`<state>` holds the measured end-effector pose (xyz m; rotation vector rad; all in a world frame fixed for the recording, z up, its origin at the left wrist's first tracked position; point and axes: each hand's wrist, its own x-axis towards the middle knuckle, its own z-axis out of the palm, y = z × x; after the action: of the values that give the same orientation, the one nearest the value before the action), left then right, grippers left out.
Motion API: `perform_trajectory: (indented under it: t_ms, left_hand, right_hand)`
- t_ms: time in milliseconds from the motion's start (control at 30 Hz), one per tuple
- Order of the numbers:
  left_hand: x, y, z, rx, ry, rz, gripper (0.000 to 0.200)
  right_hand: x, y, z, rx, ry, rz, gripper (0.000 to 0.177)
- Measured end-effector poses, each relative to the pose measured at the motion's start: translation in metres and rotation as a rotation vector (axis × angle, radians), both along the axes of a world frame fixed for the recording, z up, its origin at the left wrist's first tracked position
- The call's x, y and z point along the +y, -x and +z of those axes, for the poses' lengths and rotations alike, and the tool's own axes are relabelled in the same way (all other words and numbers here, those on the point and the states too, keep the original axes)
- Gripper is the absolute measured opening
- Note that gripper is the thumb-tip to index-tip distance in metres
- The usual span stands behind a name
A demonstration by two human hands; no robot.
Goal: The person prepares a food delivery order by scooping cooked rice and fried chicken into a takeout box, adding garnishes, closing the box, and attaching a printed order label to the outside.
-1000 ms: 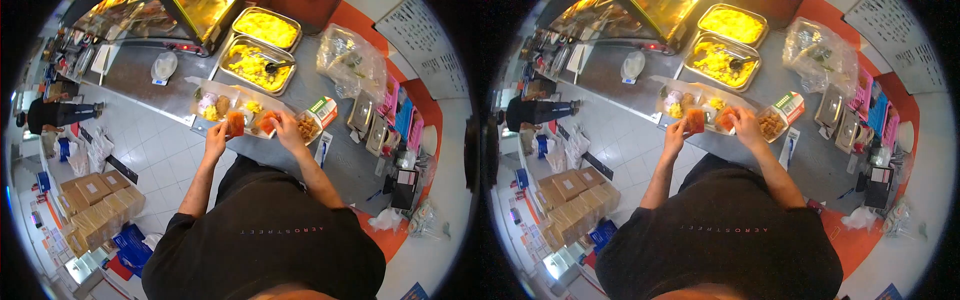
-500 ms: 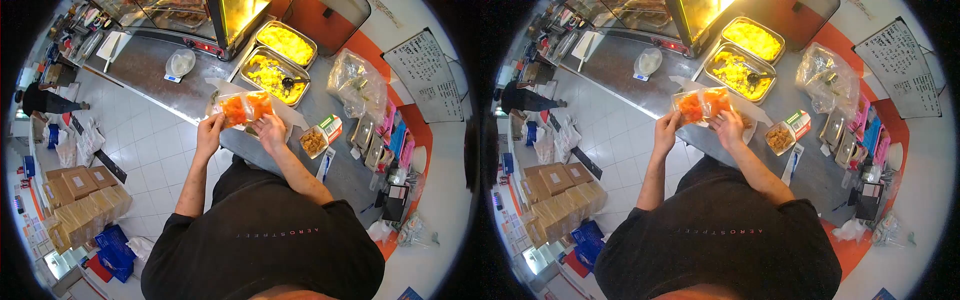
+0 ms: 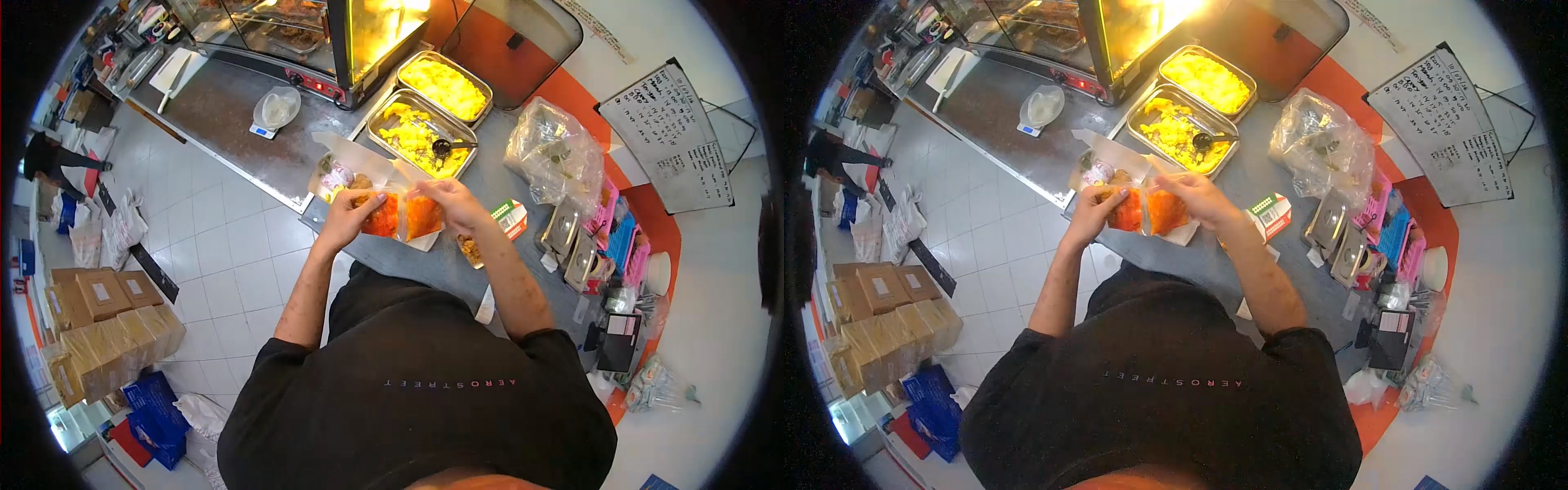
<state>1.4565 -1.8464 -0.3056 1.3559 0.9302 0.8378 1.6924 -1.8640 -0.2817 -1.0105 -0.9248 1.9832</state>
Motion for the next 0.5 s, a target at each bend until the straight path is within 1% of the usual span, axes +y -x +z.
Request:
perform_trajectory:
  t_ms: [33, 67, 100, 133, 167, 200, 233, 267, 300, 333, 367, 400, 467, 500]
  left_hand:
    - [-0.004, -0.007, 0.0, -0.051, -0.025, 0.061, 0.033]
    - [-0.008, -0.011, -0.005, -0.051, -0.019, 0.066, 0.033]
    - [-0.01, -0.013, -0.013, -0.05, -0.028, 0.198, 0.034]
    - [-0.011, -0.014, -0.02, -0.049, -0.038, 0.331, 0.034]
    - [-0.012, -0.015, -0.024, -0.048, -0.038, 0.34, 0.034]
    - [-0.013, -0.014, -0.028, -0.196, 0.028, 0.553, 0.035]
    - [-0.014, -0.012, -0.032, -0.344, 0.093, 0.763, 0.035]
    - [-0.015, -0.008, -0.038, -0.495, 0.156, 0.975, 0.036]
    - [-0.015, 0.031, -0.056, -0.41, 0.113, 0.871, 0.033]
    - [-0.014, 0.057, -0.053, -0.416, 0.12, 0.867, 0.033]
    - [-0.014, 0.087, -0.067, -0.302, 0.059, 0.869, 0.033]
    - [-0.018, 0.111, -0.071, -0.291, 0.067, 0.871, 0.033]
    - [-0.021, 0.139, -0.074, -0.065, 0.07, 0.829, 0.035]
    - [-0.021, 0.138, -0.072, -0.065, 0.067, 0.828, 0.035]
  right_hand:
    - [-0.003, 0.006, -0.007, -0.265, -0.188, -0.067, 0.032]
    - [-0.008, 0.014, -0.012, -0.528, -0.377, -0.13, 0.029]
    - [-0.016, 0.027, 0.002, -0.655, -0.508, -0.382, 0.032]
    - [-0.018, 0.037, -0.004, -0.652, -0.511, -0.375, 0.032]
    - [-0.019, 0.049, -0.01, -0.719, -0.63, -0.589, 0.035]
    - [-0.019, 0.059, -0.015, -0.778, -0.743, -0.807, 0.037]
    - [-0.017, 0.064, -0.018, -0.815, -0.649, -0.925, 0.041]
    - [-0.014, 0.062, -0.018, -0.809, -0.646, -0.918, 0.041]
    - [-0.008, 0.052, -0.018, -0.811, -0.602, -0.944, 0.039]
    - [0.003, 0.049, -0.018, -0.81, -0.561, -0.97, 0.037]
    - [0.015, 0.054, -0.018, -0.733, -0.584, -0.902, 0.045]
    - [0.026, 0.058, -0.027, -0.732, -0.571, -0.899, 0.045]
    - [0.052, 0.063, -0.06, -0.833, -0.297, -0.484, 0.043]
    - [0.066, 0.073, -0.093, -0.832, -0.298, -0.486, 0.043]
